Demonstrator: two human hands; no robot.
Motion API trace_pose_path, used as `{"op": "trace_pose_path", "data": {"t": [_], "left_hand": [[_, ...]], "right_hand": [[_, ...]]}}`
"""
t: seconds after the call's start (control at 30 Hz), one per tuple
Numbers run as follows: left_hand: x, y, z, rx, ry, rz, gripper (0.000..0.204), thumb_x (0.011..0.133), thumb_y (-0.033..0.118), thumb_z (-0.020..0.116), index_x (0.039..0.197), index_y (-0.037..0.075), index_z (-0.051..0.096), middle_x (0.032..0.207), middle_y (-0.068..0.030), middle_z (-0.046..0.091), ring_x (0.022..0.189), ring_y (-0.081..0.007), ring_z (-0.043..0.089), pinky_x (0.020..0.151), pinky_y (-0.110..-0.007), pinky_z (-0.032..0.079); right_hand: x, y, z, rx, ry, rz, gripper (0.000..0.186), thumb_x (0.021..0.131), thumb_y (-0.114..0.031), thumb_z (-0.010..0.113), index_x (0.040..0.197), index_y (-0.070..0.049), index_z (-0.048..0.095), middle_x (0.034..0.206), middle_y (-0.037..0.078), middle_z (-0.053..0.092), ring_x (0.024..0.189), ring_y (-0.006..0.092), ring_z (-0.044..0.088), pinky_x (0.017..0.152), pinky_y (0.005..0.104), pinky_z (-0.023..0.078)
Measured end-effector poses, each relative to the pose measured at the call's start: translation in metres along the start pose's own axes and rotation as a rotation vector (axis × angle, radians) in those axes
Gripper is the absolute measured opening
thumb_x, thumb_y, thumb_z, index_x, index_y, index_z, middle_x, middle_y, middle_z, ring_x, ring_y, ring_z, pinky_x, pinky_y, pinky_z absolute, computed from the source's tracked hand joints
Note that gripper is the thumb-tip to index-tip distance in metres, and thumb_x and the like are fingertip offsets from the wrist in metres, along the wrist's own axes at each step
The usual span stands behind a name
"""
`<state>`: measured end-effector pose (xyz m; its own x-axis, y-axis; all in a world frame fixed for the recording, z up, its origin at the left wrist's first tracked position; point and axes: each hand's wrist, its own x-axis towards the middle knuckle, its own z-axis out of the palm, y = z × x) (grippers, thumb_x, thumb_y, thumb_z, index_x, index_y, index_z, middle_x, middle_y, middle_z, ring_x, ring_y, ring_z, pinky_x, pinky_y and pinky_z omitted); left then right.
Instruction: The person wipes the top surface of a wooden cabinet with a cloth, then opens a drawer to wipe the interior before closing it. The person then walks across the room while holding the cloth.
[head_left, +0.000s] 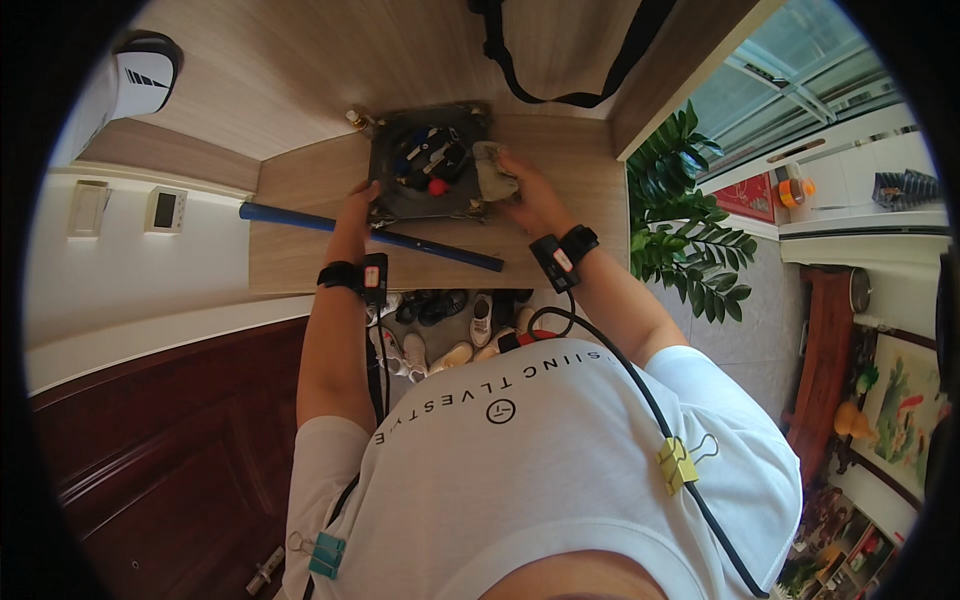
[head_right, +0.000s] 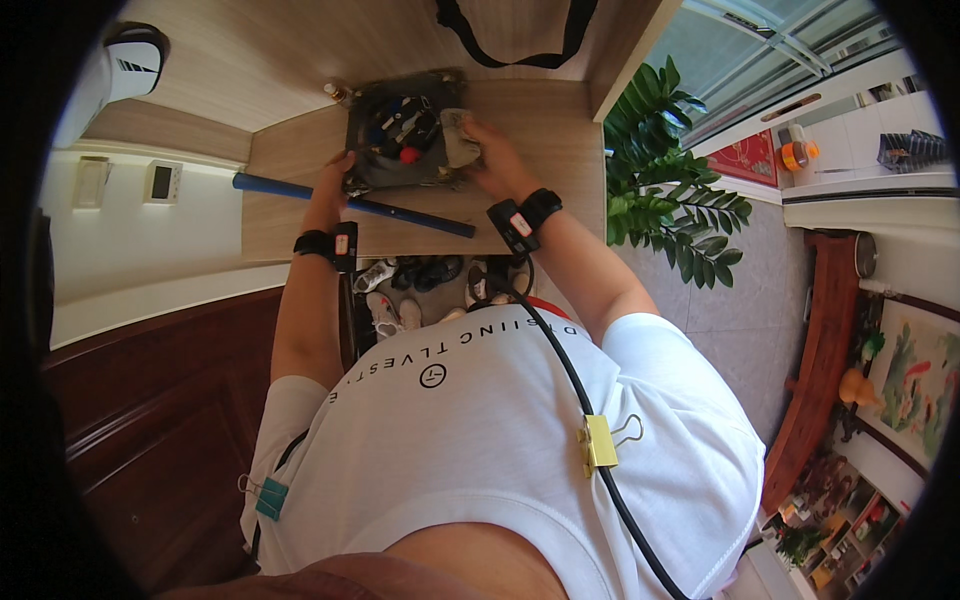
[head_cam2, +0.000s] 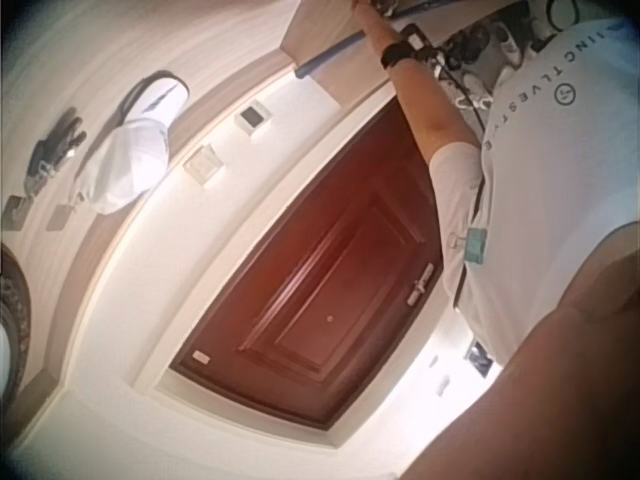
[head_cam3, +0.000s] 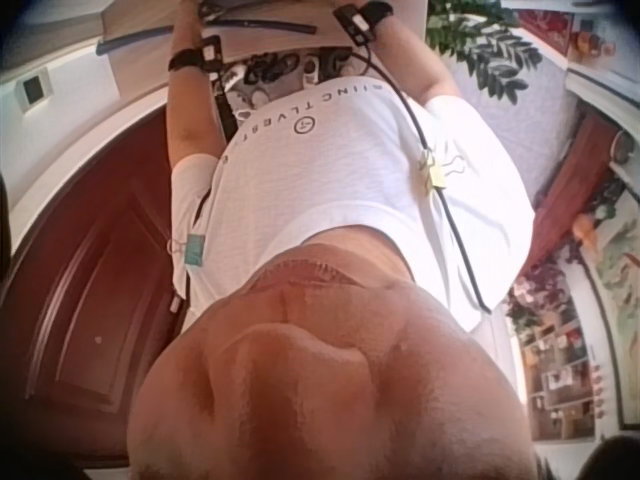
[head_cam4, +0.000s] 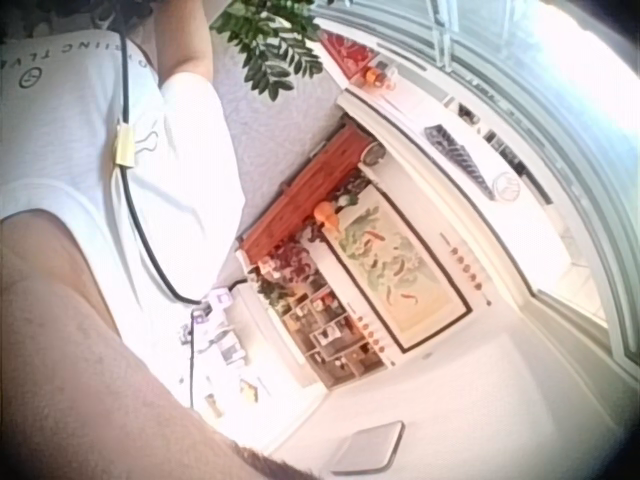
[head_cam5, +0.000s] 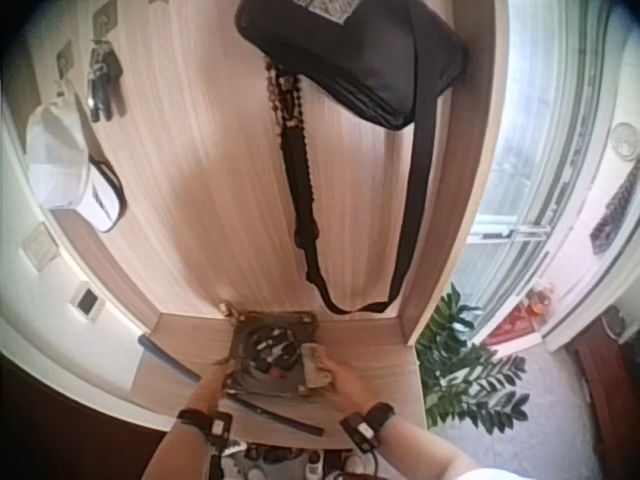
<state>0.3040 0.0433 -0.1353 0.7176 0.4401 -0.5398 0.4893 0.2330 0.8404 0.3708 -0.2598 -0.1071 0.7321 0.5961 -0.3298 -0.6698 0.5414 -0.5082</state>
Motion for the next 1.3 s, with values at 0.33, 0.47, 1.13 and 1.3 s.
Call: {"op": "trace_pose_path", "data": {"t": [0.33,0.47,1.13,1.3], "left_hand": [[0.033,-0.01,-0.045,-0.108,-0.127,0.058,0.052,0.09,0.024,0.064,0.135,0.003,0.049,0.124,-0.0112,0.06,0.112,-0.0257,0.057,0.09,-0.038,0.047],[0.026,-0.003,-0.051,-0.112,-0.118,0.098,0.04,0.094,0.023,0.057,0.126,-0.001,0.055,0.11,-0.0081,0.065,0.095,-0.021,0.064,0.082,-0.034,0.051],[0.048,-0.005,-0.083,0.052,-0.097,0.233,0.054,0.091,0.026,0.063,0.135,-0.002,0.049,0.117,-0.0117,0.063,0.111,-0.0202,0.059,0.093,-0.033,0.046],[0.046,-0.013,-0.099,0.381,0.226,0.543,0.051,0.09,0.026,0.065,0.13,-0.002,0.053,0.118,-0.0147,0.063,0.111,-0.024,0.059,0.094,-0.035,0.045]], "right_hand": [[0.028,0.027,0.003,-0.027,0.001,0.044,0.031,0.097,-0.029,0.055,0.122,-0.01,0.055,0.116,0.003,0.06,0.108,0.0178,0.057,0.094,0.042,0.047],[0.044,0.028,-0.002,-0.016,-0.101,0.092,0.031,0.094,-0.021,0.058,0.122,-0.01,0.056,0.12,0.005,0.059,0.11,0.022,0.057,0.091,0.0381,0.049],[-0.124,-0.035,-0.075,-2.076,-0.097,0.065,0.041,0.078,-0.024,0.061,0.116,-0.011,0.067,0.135,0.016,0.052,0.102,0.0379,0.061,0.09,0.0421,0.05],[-0.1,-0.034,-0.074,-2.022,-0.174,-0.041,0.041,0.083,-0.029,0.062,0.115,-0.003,0.065,0.129,0.017,0.055,0.092,0.0309,0.065,0.082,0.0411,0.052]]}}
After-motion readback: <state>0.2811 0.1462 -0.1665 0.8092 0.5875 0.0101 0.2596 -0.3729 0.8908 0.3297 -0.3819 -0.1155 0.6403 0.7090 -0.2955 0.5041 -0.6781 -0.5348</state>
